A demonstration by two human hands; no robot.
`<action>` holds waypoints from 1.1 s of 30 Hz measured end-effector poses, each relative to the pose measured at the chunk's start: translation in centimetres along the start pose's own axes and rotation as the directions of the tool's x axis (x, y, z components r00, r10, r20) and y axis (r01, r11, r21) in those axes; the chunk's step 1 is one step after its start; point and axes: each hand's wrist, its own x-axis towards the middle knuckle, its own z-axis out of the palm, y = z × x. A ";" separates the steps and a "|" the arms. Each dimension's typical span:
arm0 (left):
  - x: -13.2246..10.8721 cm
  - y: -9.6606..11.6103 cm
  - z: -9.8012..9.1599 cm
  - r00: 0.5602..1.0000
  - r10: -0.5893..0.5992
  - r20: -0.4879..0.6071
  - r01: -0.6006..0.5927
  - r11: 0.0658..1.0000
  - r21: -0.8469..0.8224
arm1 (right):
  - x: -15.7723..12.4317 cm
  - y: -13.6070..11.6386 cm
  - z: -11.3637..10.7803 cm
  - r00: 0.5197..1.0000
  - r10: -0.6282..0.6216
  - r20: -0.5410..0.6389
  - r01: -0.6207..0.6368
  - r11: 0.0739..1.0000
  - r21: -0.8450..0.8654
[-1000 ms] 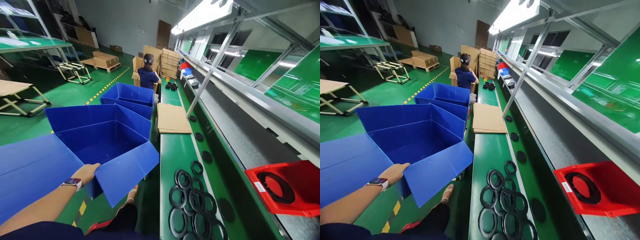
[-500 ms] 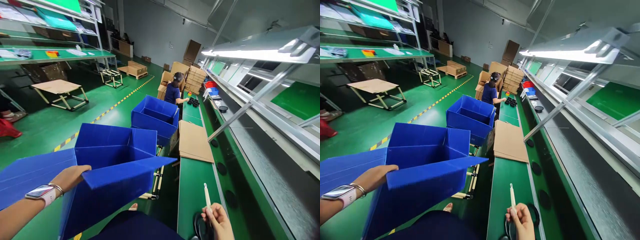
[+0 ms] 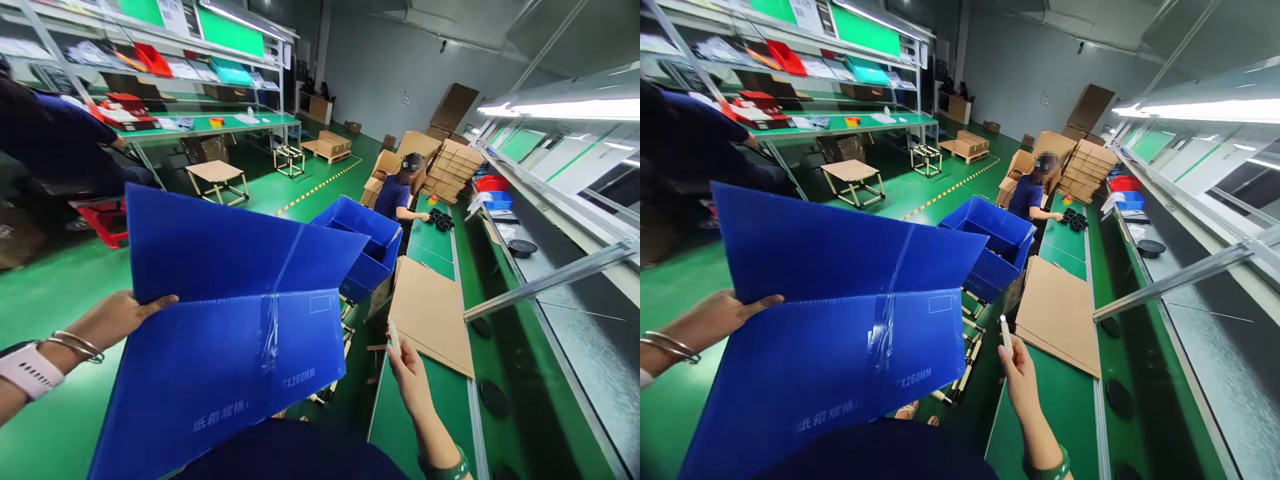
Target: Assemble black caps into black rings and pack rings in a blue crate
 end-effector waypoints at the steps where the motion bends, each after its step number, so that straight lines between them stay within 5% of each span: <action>1: 0.1 0.7 -1.0 1.000 -0.007 0.014 0.007 1.000 -0.029 | 0.8 -0.1 0.8 0.997 -0.071 0.043 0.072 0.997 -0.014; 4: 1.2 3.4 -1.6 0.999 0.004 0.035 -0.002 0.998 -0.057 | 3.0 0.7 4.0 0.959 -0.215 0.185 0.237 0.966 -0.105; 6: 1.8 5.9 0.5 0.999 -0.010 0.033 0.011 0.999 -0.049 | 4.6 2.6 6.4 0.930 -0.222 0.293 0.297 0.924 -0.242; 11: -1.0 13.6 12.8 0.965 -0.161 -0.208 0.179 0.982 0.069 | 10.2 8.0 10.3 0.918 -0.148 0.369 0.316 0.835 -0.450; 14: -4.1 16.5 19.3 0.989 0.054 -0.135 -0.037 0.992 0.124 | 13.5 9.2 10.4 0.908 -0.123 0.401 0.329 0.803 -0.498; 16: -4.9 16.8 21.5 0.980 0.195 -0.039 -0.188 0.973 0.131 | 14.8 9.3 10.1 0.882 -0.098 0.460 0.351 0.788 -0.506; 21: -2.5 14.1 22.3 0.969 0.245 0.036 -0.248 0.961 0.121 | 14.7 8.4 9.7 0.770 -0.024 0.638 0.449 0.730 -0.515; 28: -1.9 14.4 23.2 0.955 0.294 0.043 -0.297 0.948 0.114 | 13.4 5.8 11.9 0.509 0.042 0.860 0.661 0.622 -0.421; 30: -2.0 14.7 23.5 0.951 0.305 0.042 -0.308 0.945 0.113 | 13.8 5.1 12.5 0.486 0.050 0.873 0.697 0.580 -0.422; 33: -2.0 14.7 23.6 0.952 0.305 0.033 -0.306 0.945 0.113 | 14.5 4.5 12.9 0.524 0.044 0.851 0.722 0.507 -0.471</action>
